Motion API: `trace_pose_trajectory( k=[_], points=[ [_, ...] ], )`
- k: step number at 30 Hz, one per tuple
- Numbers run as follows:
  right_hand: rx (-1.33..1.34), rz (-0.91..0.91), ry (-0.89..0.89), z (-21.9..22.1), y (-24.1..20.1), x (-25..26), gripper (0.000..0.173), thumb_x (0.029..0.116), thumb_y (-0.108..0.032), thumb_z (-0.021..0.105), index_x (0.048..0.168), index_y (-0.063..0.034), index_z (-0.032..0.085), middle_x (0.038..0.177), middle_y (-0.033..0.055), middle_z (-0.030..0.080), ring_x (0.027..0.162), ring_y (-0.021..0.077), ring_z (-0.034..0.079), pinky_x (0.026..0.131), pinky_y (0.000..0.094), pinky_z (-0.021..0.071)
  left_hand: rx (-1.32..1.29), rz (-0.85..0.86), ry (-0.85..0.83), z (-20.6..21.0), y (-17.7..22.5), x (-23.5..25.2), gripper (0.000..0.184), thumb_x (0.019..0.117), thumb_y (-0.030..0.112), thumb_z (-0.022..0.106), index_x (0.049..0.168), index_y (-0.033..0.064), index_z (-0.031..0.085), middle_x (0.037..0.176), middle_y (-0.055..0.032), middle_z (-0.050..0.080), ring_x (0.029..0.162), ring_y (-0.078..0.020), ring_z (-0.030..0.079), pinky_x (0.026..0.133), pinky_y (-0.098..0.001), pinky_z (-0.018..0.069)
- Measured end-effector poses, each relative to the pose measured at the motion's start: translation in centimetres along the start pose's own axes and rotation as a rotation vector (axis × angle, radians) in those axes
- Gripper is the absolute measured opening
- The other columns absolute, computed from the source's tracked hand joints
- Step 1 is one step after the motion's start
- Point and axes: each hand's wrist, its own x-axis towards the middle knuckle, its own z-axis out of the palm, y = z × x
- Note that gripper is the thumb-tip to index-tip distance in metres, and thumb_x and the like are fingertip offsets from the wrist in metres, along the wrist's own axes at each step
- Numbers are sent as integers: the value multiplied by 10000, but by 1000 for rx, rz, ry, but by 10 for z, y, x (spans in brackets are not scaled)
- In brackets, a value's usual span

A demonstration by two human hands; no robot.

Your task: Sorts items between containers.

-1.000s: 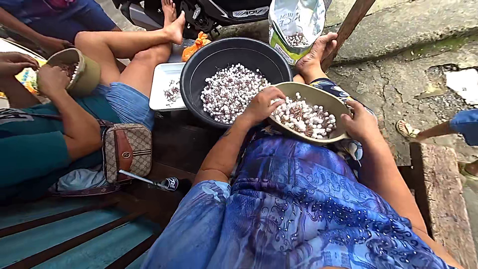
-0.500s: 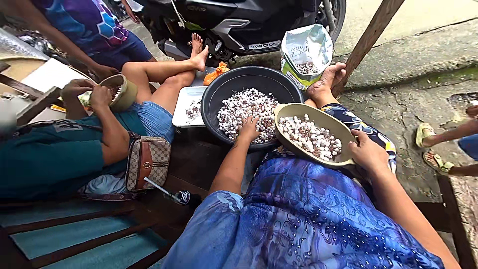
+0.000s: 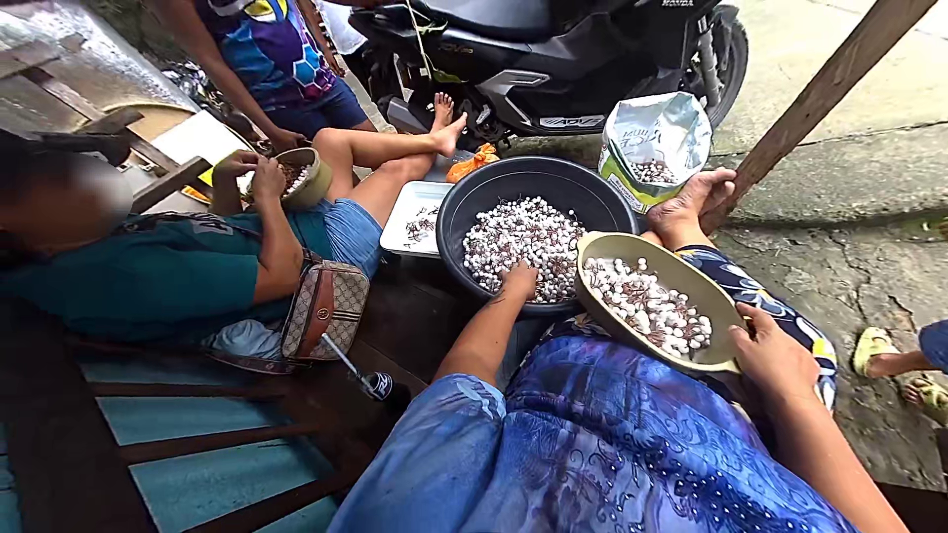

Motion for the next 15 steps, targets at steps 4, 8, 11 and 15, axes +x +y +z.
trace_pose_trajectory(
  k=[4,8,11,15],
  points=[
    [2,0,18,0,3,-2,456,1031,-211,473,1481,-203,547,1265,254,673,1179,493,625,925,757,415,-43,32,54,5,0,6,411,940,193,702,1341,122,648,1458,-236,509,1310,-451,520,1019,-696,421],
    [0,7,-2,-5,-4,-3,458,1039,-220,470,1492,-202,537,1258,250,679,1183,497,622,940,741,417,-76,10,68,4,-1,2,373,934,145,691,1303,99,670,1443,-231,523,1291,-446,537,1003,-673,451],
    [-14,48,-56,-11,-9,-4,460,1039,-246,473,1493,-208,537,1279,244,670,1209,477,614,969,708,427,-69,26,95,14,-5,15,370,925,139,690,1291,92,679,1406,-262,538,1240,-472,566,960,-678,485],
    [25,84,-33,-6,-4,-2,438,1034,-241,527,1470,-221,563,1228,249,686,1143,489,637,910,735,447,-79,64,142,20,-10,21,325,957,154,666,1264,49,683,1371,-290,555,1198,-480,594,962,-660,503]
  ],
)
